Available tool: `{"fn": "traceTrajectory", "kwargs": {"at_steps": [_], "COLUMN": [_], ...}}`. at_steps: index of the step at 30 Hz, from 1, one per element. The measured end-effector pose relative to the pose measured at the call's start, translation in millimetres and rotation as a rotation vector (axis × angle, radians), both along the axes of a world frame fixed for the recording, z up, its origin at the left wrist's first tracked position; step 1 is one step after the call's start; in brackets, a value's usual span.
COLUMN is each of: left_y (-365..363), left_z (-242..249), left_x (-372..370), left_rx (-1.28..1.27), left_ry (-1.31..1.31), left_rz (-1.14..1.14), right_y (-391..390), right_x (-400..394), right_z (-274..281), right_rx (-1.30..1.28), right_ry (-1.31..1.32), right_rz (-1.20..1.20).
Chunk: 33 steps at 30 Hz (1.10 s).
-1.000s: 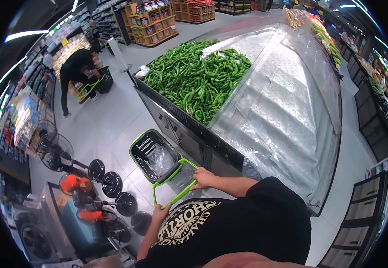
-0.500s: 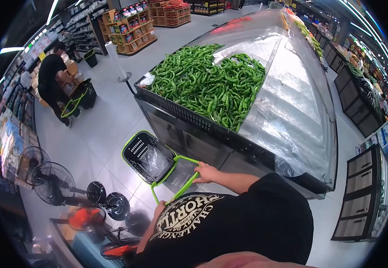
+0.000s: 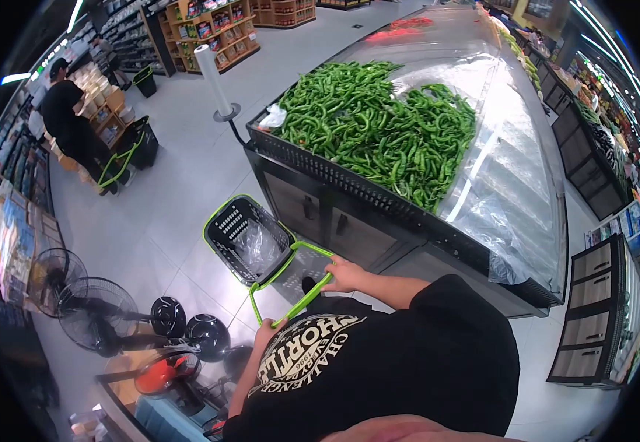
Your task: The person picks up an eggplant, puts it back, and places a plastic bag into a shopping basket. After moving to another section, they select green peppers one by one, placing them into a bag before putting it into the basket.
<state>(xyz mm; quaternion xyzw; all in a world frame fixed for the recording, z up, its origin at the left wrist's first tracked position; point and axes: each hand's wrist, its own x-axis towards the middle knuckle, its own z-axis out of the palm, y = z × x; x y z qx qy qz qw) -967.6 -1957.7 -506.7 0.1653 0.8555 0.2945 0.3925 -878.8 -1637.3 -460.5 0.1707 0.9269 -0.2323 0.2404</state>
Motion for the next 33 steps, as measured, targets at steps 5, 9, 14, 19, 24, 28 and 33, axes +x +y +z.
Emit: {"fn": "traceTrajectory", "kwargs": {"at_steps": [5, 9, 14, 19, 24, 28, 33], "left_y": [-6.2, -14.5, -40.4, -16.2, -13.0, -5.7, -16.3], "left_z": [-8.5, -19.6, -89.4, -49.2, -59.2, -41.3, -50.4], "left_x": [-48.0, -97.7, -168.8, -231.8, -283.7, -328.0, -401.1], "left_rx": [-0.011, 0.085, 0.080, -0.114, -0.053, -0.052, 0.011], "left_ry": [-0.042, -0.024, -0.164, 0.006, 0.126, 0.232, 0.352], "left_rz": [0.033, 0.054, 0.106, 0.155, 0.269, 0.331, 0.234], "right_y": [-1.3, -0.6, 1.7, 12.4, 11.6, 2.9, -17.8], "right_x": [-40.8, -88.1, -157.5, -226.6, -291.2, -325.7, -370.8], "right_z": [-21.9, -20.2, -31.9, -48.8, -33.6, -38.1, -56.8], "right_rx": [0.044, -0.015, -0.043, -0.026, -0.040, -0.053, -0.178], "right_ry": [0.129, 0.138, 0.035, -0.037, -0.157, -0.153, -0.160], "right_rz": [0.033, 0.077, 0.101, 0.211, 0.319, 0.340, 0.226]}}
